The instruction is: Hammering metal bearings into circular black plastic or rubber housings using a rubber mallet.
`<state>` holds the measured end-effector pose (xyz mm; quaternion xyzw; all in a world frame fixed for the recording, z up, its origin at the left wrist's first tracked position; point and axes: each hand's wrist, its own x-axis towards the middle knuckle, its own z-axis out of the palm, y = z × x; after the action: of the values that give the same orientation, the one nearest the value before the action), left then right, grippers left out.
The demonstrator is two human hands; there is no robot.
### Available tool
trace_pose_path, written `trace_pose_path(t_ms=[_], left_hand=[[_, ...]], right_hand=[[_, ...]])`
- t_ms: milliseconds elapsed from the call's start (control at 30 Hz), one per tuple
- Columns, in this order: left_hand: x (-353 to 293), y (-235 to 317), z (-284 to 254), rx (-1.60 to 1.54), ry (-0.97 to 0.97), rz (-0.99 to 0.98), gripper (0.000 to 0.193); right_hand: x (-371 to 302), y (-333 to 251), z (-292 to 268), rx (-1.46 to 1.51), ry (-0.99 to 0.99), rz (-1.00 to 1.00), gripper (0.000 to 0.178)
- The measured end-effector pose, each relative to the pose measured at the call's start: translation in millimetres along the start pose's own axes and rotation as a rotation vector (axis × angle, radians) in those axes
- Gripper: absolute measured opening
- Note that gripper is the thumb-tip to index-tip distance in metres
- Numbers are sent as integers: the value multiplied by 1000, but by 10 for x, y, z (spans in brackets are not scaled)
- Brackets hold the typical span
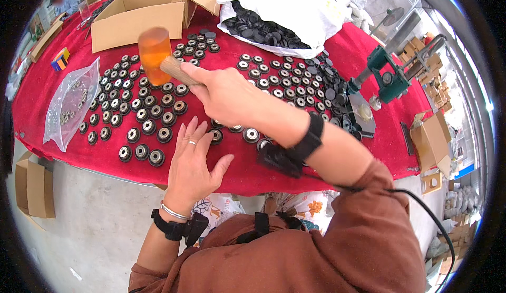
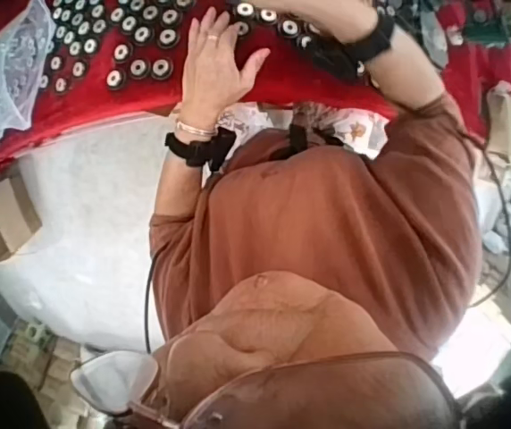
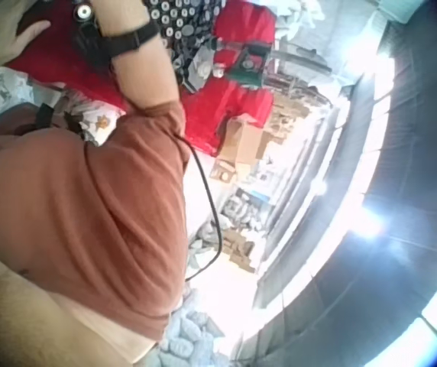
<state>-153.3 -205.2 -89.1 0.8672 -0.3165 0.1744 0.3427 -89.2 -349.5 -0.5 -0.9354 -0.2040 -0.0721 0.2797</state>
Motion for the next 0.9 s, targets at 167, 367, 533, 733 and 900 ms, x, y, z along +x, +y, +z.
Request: trace_pose_path(t_ms=[167,367,533,733,900], left_hand=[[30,56,-12,-35,35,37,47],[-6,-61,-132,-7,46,52,40],[504,-525,-777,408,42,-18,59],[809,-1072,-842,598,-364,-163,62],[1195,-1074,-622,599,-404,-155,40]], right_hand=[[-281,-4,128,-189,-130,83,47],[-430,124,-34,112,62,6,46],[-909,115,-504,414,213,282,47],[-1276,140,-575,790,209,394,48],[-1473,268,-546,845,273,401,49]])
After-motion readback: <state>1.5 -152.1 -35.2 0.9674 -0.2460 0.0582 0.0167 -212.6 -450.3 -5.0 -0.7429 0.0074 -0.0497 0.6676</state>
